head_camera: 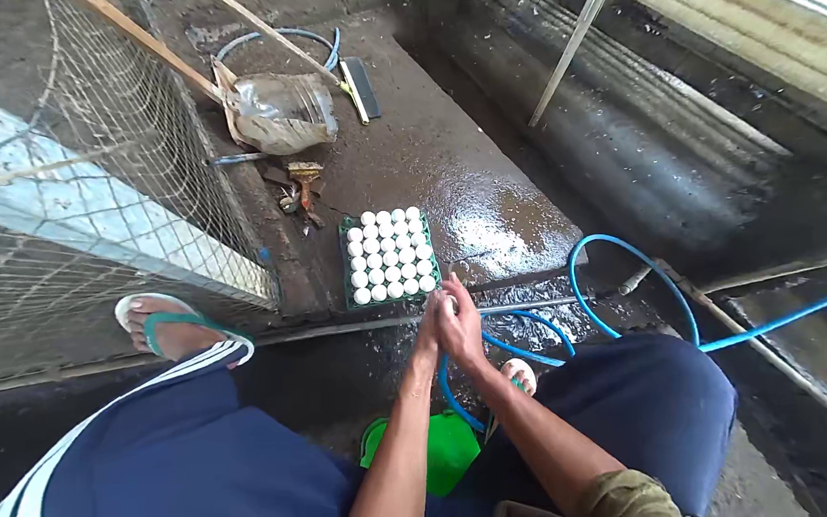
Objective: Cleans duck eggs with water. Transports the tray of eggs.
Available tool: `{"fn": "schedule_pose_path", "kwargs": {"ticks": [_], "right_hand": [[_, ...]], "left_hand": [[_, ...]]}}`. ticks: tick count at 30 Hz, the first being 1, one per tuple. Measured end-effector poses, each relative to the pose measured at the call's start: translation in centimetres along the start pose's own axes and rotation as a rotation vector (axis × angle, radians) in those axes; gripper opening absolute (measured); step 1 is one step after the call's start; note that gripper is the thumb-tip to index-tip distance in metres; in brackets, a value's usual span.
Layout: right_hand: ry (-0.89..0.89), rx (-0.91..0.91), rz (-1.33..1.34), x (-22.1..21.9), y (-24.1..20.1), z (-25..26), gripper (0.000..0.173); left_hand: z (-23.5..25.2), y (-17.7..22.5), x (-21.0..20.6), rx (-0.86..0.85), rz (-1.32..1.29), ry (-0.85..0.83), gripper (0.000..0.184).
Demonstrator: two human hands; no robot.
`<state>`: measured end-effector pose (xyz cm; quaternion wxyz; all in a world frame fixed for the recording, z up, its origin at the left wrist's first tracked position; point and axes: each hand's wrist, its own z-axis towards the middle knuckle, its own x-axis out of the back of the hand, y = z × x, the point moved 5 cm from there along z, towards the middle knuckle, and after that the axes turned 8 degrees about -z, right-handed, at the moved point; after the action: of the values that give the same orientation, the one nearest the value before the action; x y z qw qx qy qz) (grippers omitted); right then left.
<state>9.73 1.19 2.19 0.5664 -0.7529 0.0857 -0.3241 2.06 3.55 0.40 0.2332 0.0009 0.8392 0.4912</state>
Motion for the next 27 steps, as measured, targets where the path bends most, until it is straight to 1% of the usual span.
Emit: {"fn": "schedule_pose_path", "kwargs": {"ticks": [1, 2, 3, 4, 6, 7, 8, 10, 12, 13, 14, 15, 17, 18, 19, 20, 21, 22, 23, 24, 25, 26, 27], "right_hand": [[-0.006, -0.034, -0.008, 0.2, 0.5, 0.5, 0.045], [-0.009, -0.13, 0.039, 0.3, 1.1, 1.1, 0.045], [0.003, -0.215, 0.069, 0.3, 1.5, 1.6, 0.043], [0.001, -0.238, 0.067, 0.1, 1.5, 1.4, 0.043], [-0.02, -0.127, 0.03, -0.3, 0.3, 0.0, 0.045], [-0.019, -0.088, 0.031, -0.5, 0.1, -0.5, 0.045], [-0.032, -0.124, 0.055, -0.6, 0.4, -0.3, 0.045], [-0.081, -0.33, 0.193, -1.0, 1.7, 1.8, 0.048], [-0.115, -0.549, 0.379, -1.5, 3.6, 3.0, 0.042], [-0.09, -0.577, 0.429, -1.6, 4.0, 3.0, 0.039], [-0.057, -0.533, 0.419, -1.6, 3.7, 2.8, 0.039], [-0.028, -0.424, 0.334, -1.4, 2.7, 2.5, 0.041], [-0.005, -0.141, 0.085, -1.4, 0.8, 1.5, 0.047], [0.008, -0.068, 0.012, -1.4, 0.4, 1.3, 0.047], [0.012, -0.107, 0.0, -1.4, 0.5, 1.6, 0.047], [0.002, -0.211, 0.036, -1.4, 1.2, 2.3, 0.048], [-0.046, -0.341, 0.115, -1.6, 2.2, 3.1, 0.047], [-0.107, -0.487, 0.217, -1.8, 3.2, 3.7, 0.042], [-0.173, -0.618, 0.323, -2.1, 4.0, 4.0, 0.034], [-0.234, -0.712, 0.428, -2.5, 4.4, 4.0, 0.026], [-0.287, -0.764, 0.526, -2.7, 4.5, 3.9, 0.026], [-0.318, -0.754, 0.599, -2.9, 4.2, 4.1, 0.028], [-0.311, -0.686, 0.604, -2.9, 3.7, 4.4, 0.03]], "left_hand": [[-0.5, -0.1, 0.0, 0.021, 0.075, -0.035, 0.05], [-0.5, -0.3, 0.1, 0.057, 0.148, -0.028, 0.053], [-0.4, -0.4, 0.0, 0.074, 0.175, -0.015, 0.055], [-0.1, -0.4, -0.1, 0.048, 0.166, 0.004, 0.053], [0.5, 0.0, -0.1, -0.054, 0.147, 0.054, 0.043], [0.3, 0.1, 0.0, -0.037, 0.128, 0.049, 0.041], [0.1, 0.1, 0.3, 0.022, 0.119, 0.029, 0.043], [0.4, -0.2, 0.9, 0.145, 0.097, -0.013, 0.049], [1.0, -1.2, 1.1, 0.154, 0.08, -0.029, 0.037], [1.2, -1.3, 1.4, 0.134, 0.084, -0.022, 0.036], [1.5, -1.1, 1.6, 0.098, 0.11, 0.006, 0.036], [1.6, -0.6, 1.8, 0.072, 0.113, 0.019, 0.04], [1.2, 0.0, 1.5, 0.03, 0.075, 0.047, 0.048], [0.9, 0.1, 1.4, 0.043, 0.073, 0.056, 0.051], [0.7, 0.2, 1.5, 0.076, 0.116, 0.05, 0.052], [0.8, 0.1, 2.0, 0.115, 0.173, 0.04, 0.05], [1.1, -0.2, 2.2, 0.139, 0.194, 0.04, 0.047], [1.3, -0.5, 2.3, 0.179, 0.161, 0.001, 0.043], [1.4, -0.7, 2.3, 0.226, 0.12, -0.051, 0.041], [1.4, -0.9, 2.4, 0.258, 0.085, -0.089, 0.038], [1.6, -1.0, 2.7, 0.274, 0.046, -0.106, 0.033], [1.9, -1.0, 3.0, 0.271, 0.003, -0.101, 0.028], [2.3, -0.9, 3.2, 0.253, -0.03, -0.065, 0.029]]}}
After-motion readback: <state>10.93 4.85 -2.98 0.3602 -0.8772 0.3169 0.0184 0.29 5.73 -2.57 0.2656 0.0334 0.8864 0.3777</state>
